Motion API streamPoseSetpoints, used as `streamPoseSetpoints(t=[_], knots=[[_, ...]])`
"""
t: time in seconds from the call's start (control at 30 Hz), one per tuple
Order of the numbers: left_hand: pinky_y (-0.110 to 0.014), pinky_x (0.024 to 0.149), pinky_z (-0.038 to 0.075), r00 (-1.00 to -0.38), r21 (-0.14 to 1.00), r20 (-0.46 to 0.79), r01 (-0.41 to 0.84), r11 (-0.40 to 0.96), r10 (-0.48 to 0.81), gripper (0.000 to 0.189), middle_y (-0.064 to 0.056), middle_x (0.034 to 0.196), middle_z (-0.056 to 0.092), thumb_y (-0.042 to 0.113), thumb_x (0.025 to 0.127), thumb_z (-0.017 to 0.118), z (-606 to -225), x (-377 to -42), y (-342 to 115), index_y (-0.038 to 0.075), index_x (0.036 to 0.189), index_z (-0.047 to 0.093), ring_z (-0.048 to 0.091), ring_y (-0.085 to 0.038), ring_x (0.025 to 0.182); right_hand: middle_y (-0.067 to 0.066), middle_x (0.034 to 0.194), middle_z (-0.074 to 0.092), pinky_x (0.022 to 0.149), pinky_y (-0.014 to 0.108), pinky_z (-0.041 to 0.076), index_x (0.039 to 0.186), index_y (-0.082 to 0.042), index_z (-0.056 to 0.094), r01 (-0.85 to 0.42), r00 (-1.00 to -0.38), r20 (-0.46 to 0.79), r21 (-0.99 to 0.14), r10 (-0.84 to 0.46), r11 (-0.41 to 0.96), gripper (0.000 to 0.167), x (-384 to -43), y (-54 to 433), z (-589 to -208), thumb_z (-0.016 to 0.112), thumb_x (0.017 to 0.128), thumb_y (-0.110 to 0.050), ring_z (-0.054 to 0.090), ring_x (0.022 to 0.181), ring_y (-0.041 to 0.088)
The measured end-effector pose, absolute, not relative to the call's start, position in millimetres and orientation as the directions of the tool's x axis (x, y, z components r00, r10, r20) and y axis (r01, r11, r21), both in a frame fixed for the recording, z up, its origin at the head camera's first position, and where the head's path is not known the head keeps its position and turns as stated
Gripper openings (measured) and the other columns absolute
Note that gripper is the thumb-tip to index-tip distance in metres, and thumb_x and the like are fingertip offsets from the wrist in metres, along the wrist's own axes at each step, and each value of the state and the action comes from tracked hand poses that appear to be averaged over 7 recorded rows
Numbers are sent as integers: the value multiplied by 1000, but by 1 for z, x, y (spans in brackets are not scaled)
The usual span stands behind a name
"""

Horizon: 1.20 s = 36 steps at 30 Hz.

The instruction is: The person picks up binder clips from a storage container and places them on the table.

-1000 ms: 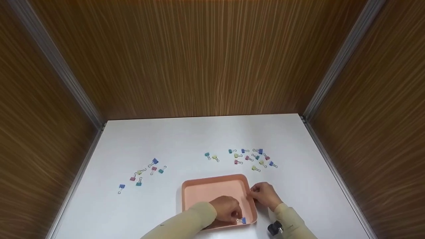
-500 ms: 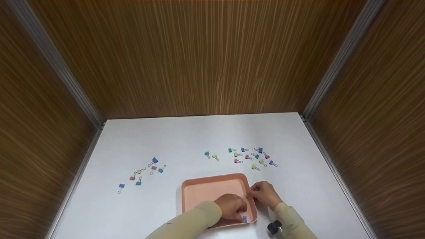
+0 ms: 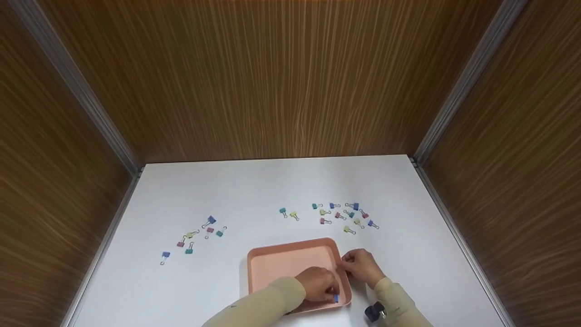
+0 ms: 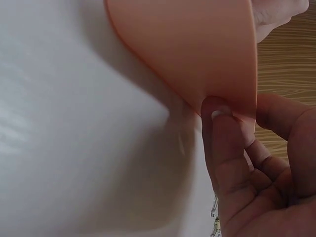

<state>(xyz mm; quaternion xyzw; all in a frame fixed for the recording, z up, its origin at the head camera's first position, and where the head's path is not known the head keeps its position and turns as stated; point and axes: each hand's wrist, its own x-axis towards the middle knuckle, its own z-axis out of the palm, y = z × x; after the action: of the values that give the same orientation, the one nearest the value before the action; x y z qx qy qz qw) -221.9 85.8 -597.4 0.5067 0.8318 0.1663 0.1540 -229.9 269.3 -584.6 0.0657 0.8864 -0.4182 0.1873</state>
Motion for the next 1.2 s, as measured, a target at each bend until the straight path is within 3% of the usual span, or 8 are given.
streamPoseSetpoints(t=[0.2,0.3,0.47,0.63,0.9,1.2], knots=[[-15,52,31,-434,381,-55,823,421,899,15,15,54,46,31,85,73,-597,-223,84,23,72,70,40,0,53,1,69,63,56,26,48,79,-7,68,256,-930,-365,-729,-44,635,10,-229,269,-585,72,79,-16,57,61,13],[-16,52,32,-449,384,-54,815,434,892,18,15,55,46,30,85,73,-597,-225,82,21,70,67,40,-2,53,1,70,63,56,26,48,80,-8,68,279,-921,-387,-721,-34,634,10,-229,269,-584,72,80,-17,57,62,14],[-15,57,36,-480,415,-51,787,456,876,11,17,61,52,31,85,72,-596,-230,75,21,81,73,44,0,57,1,71,63,57,26,48,81,-8,68,298,-914,-405,-707,-22,641,12,-230,268,-584,72,81,-19,57,63,14],[-14,64,40,-549,462,-49,728,506,835,15,17,70,59,32,86,72,-593,-238,65,21,94,75,48,1,63,1,71,63,57,26,48,81,-8,69,300,-914,-405,-698,-14,651,13,-230,269,-585,73,82,-20,57,64,14],[-13,68,46,-672,532,-32,615,582,740,6,16,74,67,24,85,74,-593,-248,49,20,83,77,54,2,68,1,72,65,59,26,48,82,-9,69,324,-903,-429,-696,-9,641,13,-232,269,-586,73,81,-21,59,65,14],[-14,63,44,-676,568,-73,576,588,733,13,16,71,64,30,86,73,-602,-248,42,18,85,76,52,3,66,2,70,64,55,26,49,82,-6,69,307,-914,-406,-724,-21,618,9,-229,267,-583,72,81,-14,59,61,14]])
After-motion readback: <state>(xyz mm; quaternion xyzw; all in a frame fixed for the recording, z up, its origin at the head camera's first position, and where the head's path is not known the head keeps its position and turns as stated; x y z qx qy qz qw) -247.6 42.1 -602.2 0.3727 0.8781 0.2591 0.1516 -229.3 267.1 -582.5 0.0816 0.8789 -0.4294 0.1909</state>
